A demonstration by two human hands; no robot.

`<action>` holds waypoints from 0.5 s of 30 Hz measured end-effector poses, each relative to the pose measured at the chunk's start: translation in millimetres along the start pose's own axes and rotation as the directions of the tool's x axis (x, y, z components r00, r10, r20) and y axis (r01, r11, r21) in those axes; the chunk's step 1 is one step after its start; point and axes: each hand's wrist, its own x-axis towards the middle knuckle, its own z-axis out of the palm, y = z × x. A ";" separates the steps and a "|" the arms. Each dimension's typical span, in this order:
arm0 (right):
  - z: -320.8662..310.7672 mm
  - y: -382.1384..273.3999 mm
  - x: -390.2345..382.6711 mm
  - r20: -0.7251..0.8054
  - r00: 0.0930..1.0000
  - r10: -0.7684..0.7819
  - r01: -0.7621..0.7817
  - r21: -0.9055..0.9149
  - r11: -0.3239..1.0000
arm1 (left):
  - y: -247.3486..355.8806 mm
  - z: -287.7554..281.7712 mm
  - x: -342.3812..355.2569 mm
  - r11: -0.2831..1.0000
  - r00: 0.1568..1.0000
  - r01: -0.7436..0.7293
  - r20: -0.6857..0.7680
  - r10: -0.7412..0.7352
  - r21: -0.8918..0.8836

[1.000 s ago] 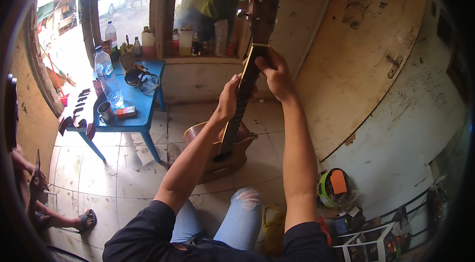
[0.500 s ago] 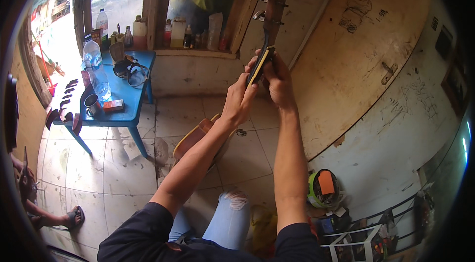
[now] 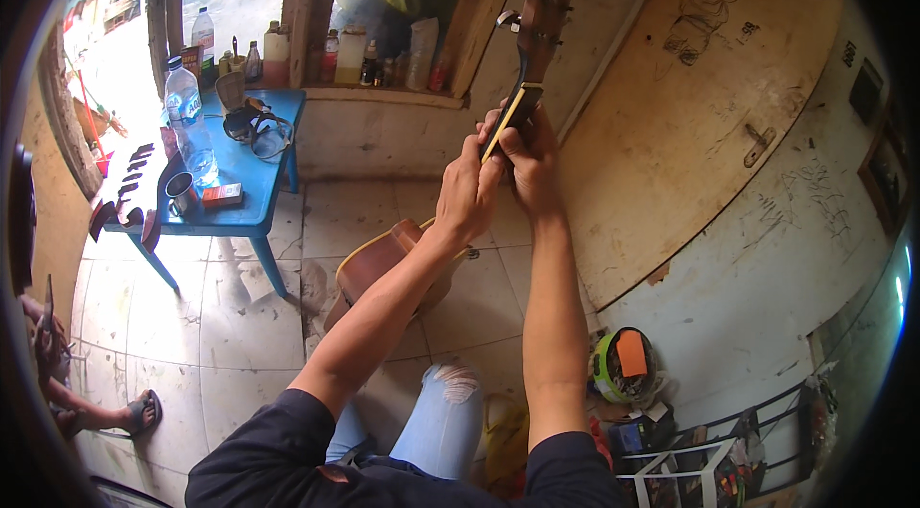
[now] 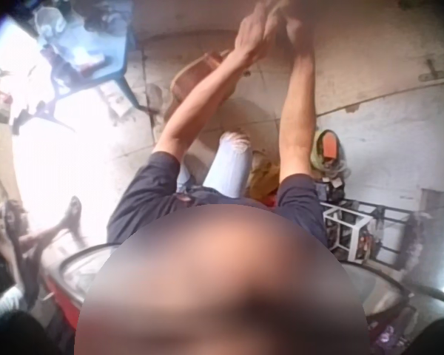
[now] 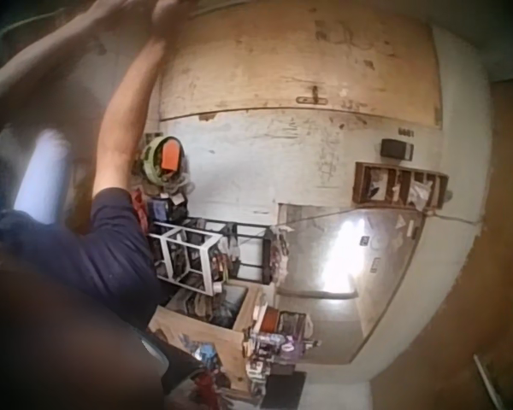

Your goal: The person is repairing a guitar by applying a strip of tape to the neck and adjusting the tuning pegs. They also inspect the guitar body and strings while sitting on the floor.

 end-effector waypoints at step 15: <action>-1.6 1.7 -3.4 0.021 1.000 0.023 -0.024 0.078 0.997 | 4.9 -1.2 -6.6 0.998 0.998 -0.056 -0.026 0.056 -0.002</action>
